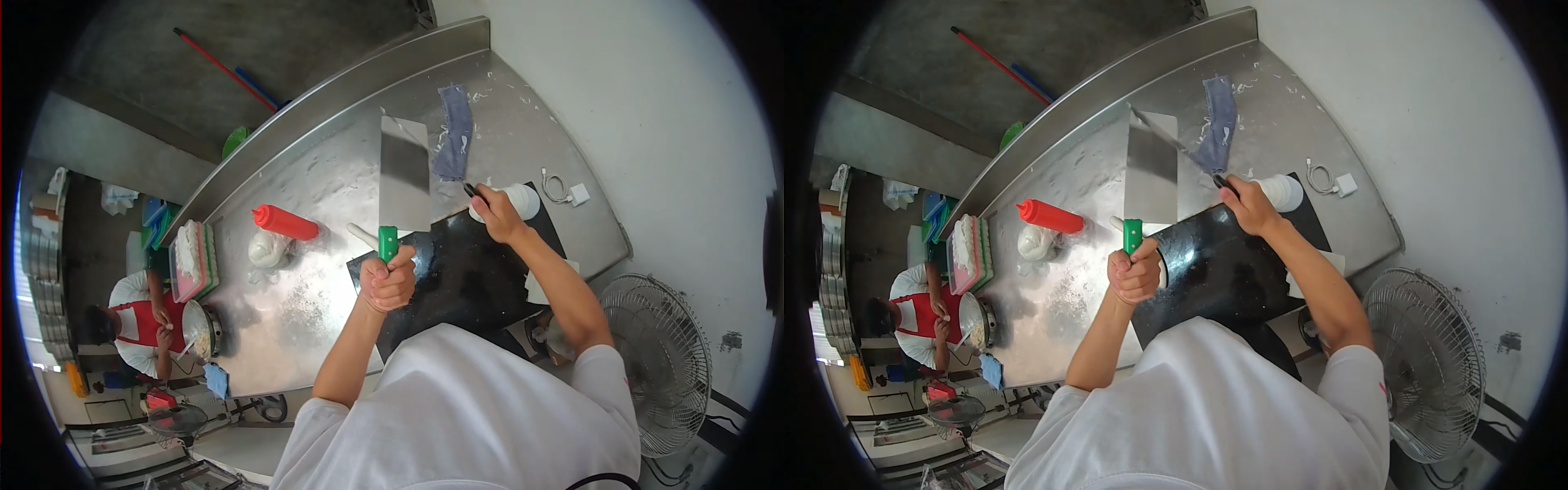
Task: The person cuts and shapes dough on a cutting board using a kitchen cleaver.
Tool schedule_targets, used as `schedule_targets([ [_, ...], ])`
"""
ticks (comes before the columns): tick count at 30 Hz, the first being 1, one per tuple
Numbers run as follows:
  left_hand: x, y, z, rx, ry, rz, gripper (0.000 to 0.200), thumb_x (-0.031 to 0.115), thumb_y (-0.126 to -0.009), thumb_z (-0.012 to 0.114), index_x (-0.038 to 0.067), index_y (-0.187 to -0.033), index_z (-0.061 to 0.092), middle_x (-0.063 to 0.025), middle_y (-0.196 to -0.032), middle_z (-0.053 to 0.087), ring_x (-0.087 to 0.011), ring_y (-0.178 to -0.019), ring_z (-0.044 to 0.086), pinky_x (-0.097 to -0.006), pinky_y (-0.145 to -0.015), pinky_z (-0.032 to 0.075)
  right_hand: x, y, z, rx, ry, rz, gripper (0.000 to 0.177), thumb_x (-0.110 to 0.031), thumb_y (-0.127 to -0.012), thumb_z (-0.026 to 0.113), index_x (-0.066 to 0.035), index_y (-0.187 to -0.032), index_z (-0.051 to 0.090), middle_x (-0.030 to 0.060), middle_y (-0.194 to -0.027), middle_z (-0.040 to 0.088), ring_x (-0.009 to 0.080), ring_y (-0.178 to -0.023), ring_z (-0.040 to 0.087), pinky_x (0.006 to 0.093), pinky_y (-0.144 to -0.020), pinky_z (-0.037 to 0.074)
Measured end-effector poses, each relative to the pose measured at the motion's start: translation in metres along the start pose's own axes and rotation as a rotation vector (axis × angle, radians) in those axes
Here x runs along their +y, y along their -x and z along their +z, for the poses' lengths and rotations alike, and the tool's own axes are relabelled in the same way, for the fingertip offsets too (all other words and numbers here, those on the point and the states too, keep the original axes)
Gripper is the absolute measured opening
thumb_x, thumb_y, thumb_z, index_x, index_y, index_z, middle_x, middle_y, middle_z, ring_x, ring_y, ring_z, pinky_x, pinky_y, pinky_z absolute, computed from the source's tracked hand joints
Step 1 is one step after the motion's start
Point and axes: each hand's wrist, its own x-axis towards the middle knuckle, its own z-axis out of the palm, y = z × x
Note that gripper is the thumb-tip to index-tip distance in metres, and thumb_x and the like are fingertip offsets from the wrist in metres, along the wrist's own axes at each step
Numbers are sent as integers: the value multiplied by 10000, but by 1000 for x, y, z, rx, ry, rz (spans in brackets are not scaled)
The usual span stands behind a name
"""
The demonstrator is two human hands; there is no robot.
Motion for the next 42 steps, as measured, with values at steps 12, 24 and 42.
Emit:
schedule_targets([
  [12,-26,36,5,-20,-38,-31,259,-85,-794,594,43,-861,379,-20,-504,425,-100,-341,430,-252,-312,361,91,-86,-64,382,525,542,562,-505,-1016,544,35,-1035,697,286,-1053,719,473,-1076,671,532,-904,526],
  [24,-64,63,-26,794,-639,187,226,-16,-791,581,104,-867,405,-6,-543,375,-95,-347,356,-290,-323,294,211,-117,-79,347,693,302,510,-238,-876,767,47,-1254,579,289,-1222,659,457,-1147,645,486,-1000,523],
  [42,-101,71,-88,1279,-2323,290,483,328,-870,764,5,-1133,520,-245,-963,648,-419,-950,647,-489,-834,525,-14,109,146,264,-873,563,217,-160,-1078,538,-8,-1232,550,78,-978,616,185,-863,662,329,-782,563],
])
